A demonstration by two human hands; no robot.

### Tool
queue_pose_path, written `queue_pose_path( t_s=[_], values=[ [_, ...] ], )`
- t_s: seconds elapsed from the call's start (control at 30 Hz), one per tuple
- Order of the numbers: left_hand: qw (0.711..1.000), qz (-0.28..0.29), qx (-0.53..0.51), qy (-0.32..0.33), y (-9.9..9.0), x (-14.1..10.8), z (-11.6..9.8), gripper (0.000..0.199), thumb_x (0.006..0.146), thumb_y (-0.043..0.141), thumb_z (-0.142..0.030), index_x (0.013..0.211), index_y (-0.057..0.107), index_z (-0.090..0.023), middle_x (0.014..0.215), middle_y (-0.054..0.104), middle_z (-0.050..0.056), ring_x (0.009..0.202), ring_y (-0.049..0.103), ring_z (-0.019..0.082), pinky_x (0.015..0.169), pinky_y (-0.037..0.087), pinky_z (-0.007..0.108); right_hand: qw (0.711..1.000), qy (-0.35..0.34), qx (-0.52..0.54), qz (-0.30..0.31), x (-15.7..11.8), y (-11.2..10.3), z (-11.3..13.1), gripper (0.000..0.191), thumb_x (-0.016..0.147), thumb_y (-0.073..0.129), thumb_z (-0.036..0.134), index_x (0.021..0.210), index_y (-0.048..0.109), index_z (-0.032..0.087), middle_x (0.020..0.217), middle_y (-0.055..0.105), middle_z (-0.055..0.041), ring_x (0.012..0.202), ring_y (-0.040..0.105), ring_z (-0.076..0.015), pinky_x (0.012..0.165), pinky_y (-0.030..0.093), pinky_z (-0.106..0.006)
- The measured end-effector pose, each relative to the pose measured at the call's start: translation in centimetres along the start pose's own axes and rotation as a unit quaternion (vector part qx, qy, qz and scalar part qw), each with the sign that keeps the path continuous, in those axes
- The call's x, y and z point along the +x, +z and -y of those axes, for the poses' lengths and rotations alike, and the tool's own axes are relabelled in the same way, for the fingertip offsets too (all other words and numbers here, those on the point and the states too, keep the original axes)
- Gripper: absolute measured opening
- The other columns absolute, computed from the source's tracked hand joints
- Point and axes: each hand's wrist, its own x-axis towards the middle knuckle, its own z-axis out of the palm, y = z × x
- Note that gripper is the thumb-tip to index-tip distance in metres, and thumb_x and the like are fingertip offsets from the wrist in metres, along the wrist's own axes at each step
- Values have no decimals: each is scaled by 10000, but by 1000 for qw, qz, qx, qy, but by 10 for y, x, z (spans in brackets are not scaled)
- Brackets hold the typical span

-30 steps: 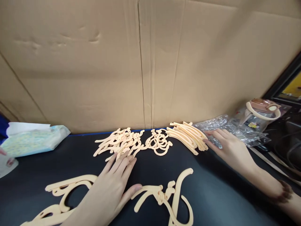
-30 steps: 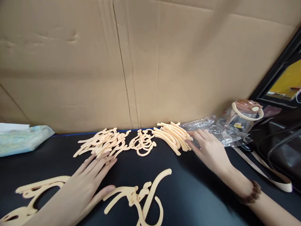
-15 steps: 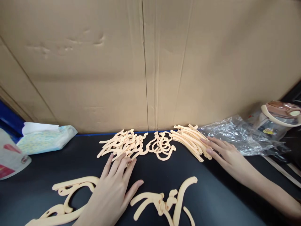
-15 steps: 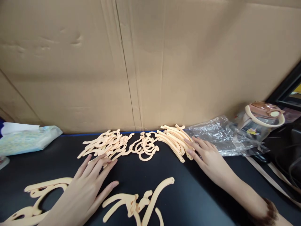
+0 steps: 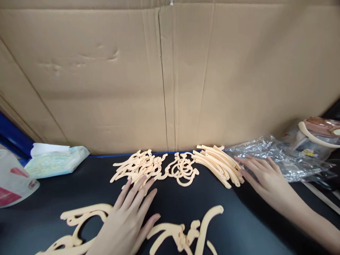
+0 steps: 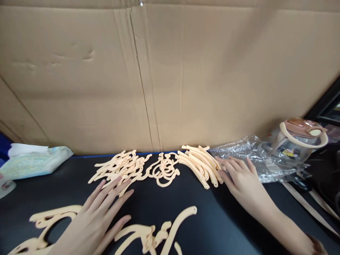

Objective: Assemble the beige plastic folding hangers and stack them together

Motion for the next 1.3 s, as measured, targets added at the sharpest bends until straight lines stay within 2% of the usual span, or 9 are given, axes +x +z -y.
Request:
queue_pose_path(
  t_s=[0.17,0.37,0.5,0.63,0.8,0.93,1.07,1.2,1.3],
  values=[
    [995,49,-55,-67,0,-2,-6,455,969,340,-382,1124,683,-126,1210,662,99,1253,478,305,1140,134,484,1000,4,-27,-9,3,-4,-2,510,944,264,521,1041,677,237,1049,689,-82,1031,594,-308,1039,240,-642],
    [989,100,-66,-83,-2,2,-7,520,972,320,-423,1182,633,-64,1196,639,176,1225,479,374,1075,221,621,998,-14,-59,-4,3,-5,-4,514,968,273,445,912,728,213,1066,684,-77,1029,577,-292,1044,214,-625],
    [987,108,-66,-94,-4,5,-8,527,956,364,-446,1195,623,-54,1174,628,197,1200,491,387,1072,211,649,996,-18,-91,-12,4,-5,-2,454,963,331,396,920,735,195,1077,681,-85,1026,573,-284,1045,237,-575],
    [986,93,-87,-106,-4,5,-9,488,943,404,-450,1194,632,-99,1193,612,186,1240,463,383,1090,191,641,990,-29,-136,-24,4,-5,1,407,948,367,377,958,732,199,1091,671,-100,1037,562,-289,1037,247,-559],
    [986,83,-108,-93,1,12,-11,456,964,359,-443,1186,632,-153,1291,578,150,1295,418,342,1106,211,607,988,-24,-150,-24,0,-7,0,386,924,421,389,883,749,191,1094,664,-121,1046,555,-310,1039,238,-588],
    [987,92,-109,-78,3,17,-13,446,964,373,-429,1209,606,-137,1259,594,141,1279,436,315,1121,212,574,991,-26,-130,-27,-2,-11,-1,376,920,439,353,784,750,191,1053,681,-102,1020,568,-295,1037,258,-557],
    [984,101,-124,-78,0,19,-14,449,970,365,-410,1223,588,-114,1246,594,142,1253,459,295,1128,210,556,991,-7,-118,-70,-1,-16,0,397,925,405,289,721,733,197,991,709,-73,985,581,-278,1038,274,-529],
    [980,87,-128,-128,-9,24,-10,466,980,328,-385,1252,561,-85,1282,572,154,1234,473,294,1095,295,512,988,0,-93,-120,1,-32,6,395,930,402,302,732,727,196,948,718,-60,970,580,-275,1055,258,-516],
    [979,79,-98,-160,-13,28,-2,476,979,314,-382,1242,567,-77,1284,575,171,1239,470,313,1077,311,512,986,-13,-49,-160,0,-47,19,368,939,421,335,783,724,196,944,716,-59,944,576,-263,1042,286,-492]
  ],
)
